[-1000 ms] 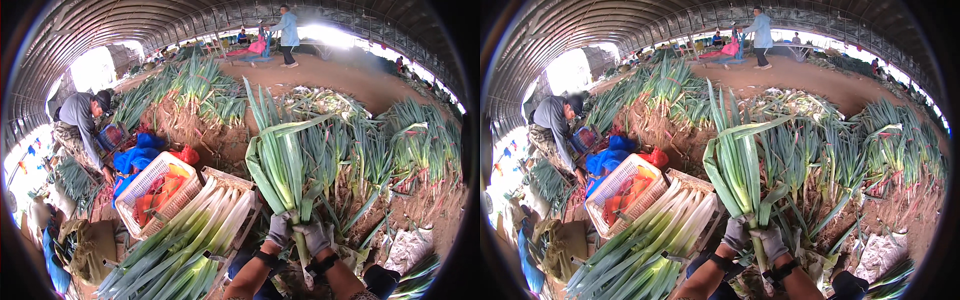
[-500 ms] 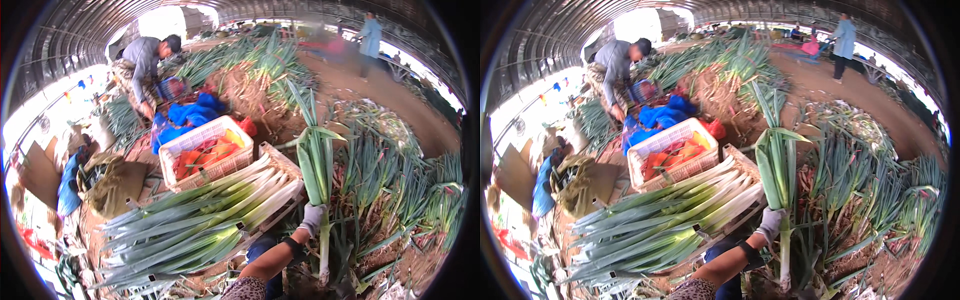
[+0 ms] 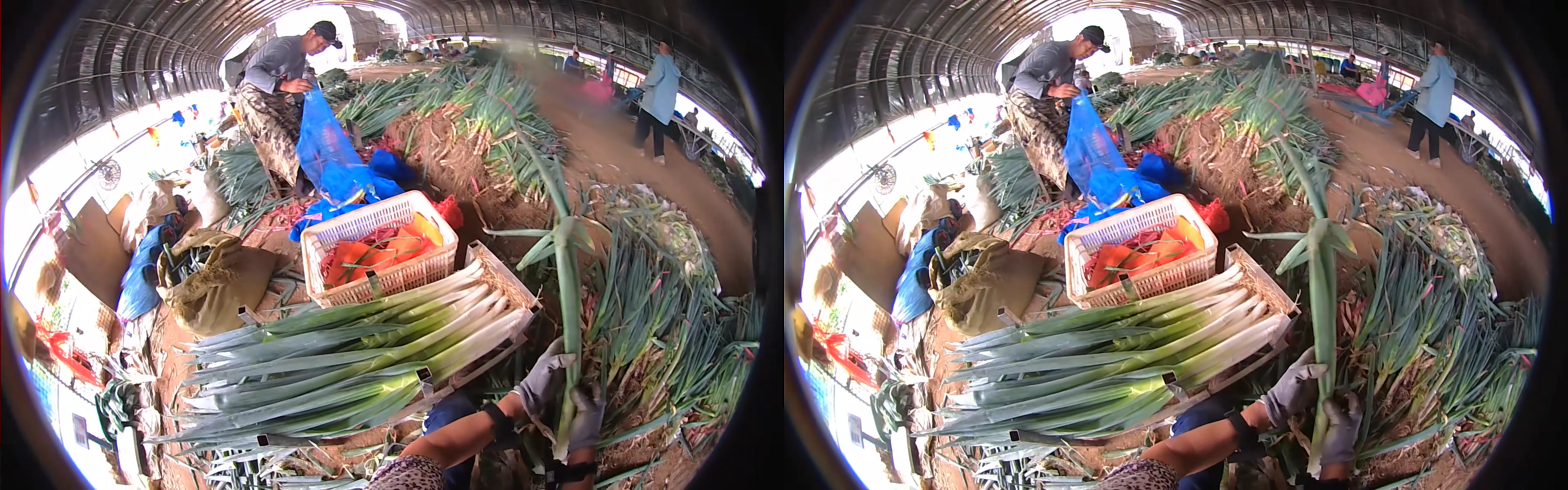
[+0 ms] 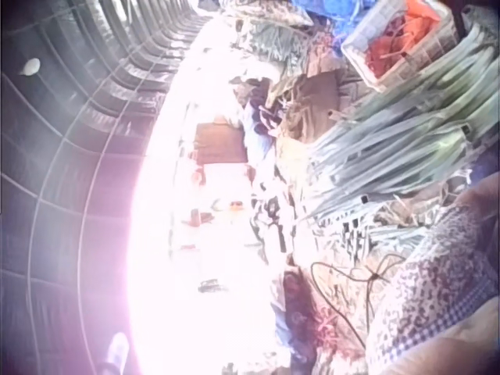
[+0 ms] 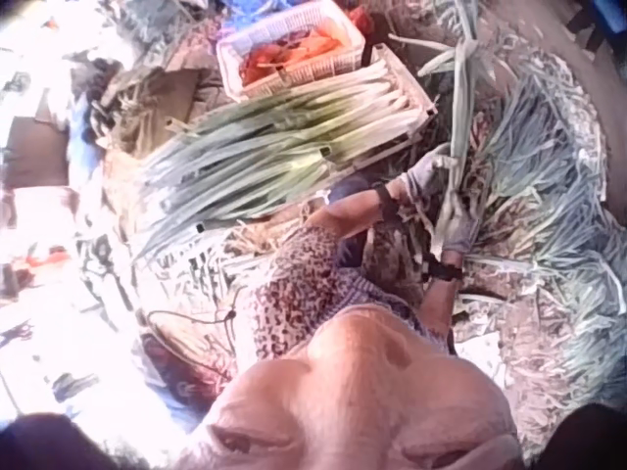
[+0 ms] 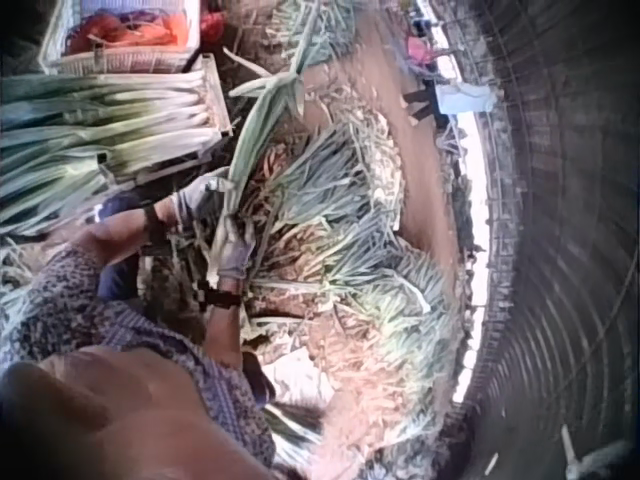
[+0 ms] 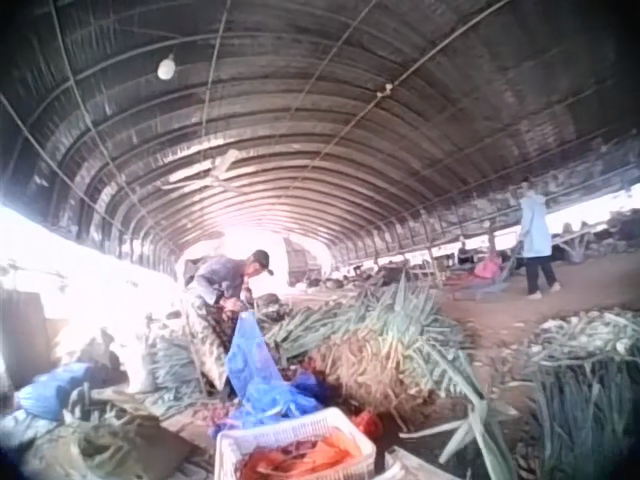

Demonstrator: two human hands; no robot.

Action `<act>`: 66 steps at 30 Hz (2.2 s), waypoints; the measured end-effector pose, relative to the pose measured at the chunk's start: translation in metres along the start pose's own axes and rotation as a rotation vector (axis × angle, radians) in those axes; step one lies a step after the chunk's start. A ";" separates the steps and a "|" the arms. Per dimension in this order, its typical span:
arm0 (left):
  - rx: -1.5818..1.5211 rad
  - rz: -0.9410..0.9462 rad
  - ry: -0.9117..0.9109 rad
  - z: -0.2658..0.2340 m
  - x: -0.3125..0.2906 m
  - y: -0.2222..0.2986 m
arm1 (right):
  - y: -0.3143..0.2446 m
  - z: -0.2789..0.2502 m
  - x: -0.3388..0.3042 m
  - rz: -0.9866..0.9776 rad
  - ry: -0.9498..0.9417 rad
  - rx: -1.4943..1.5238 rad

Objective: Peeling and cleaning leeks by hand in a large agricultural processing area.

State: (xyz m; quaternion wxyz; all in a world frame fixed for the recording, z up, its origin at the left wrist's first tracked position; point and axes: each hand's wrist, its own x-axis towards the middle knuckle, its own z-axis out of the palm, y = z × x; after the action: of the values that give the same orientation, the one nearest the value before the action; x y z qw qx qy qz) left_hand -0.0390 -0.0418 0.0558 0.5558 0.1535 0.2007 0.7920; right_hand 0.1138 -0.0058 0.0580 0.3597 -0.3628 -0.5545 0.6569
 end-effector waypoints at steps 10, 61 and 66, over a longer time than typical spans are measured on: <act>0.464 0.031 0.307 -0.007 -0.001 0.005 | 0.006 0.032 -0.022 -0.232 0.088 -0.396; 0.151 0.085 0.245 -0.015 0.024 -0.059 | 0.001 -0.061 -0.068 -0.199 -0.146 -0.237; 0.249 -0.039 0.168 -0.005 0.030 -0.106 | 0.018 -0.090 -0.116 -0.123 -0.036 -0.536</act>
State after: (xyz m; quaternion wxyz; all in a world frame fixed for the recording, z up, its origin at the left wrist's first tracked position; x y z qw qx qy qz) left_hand 0.0354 0.0175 -0.0001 0.5291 0.1507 0.3462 0.7599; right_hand 0.2467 -0.0675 0.0383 0.2800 -0.3988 -0.7359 0.4701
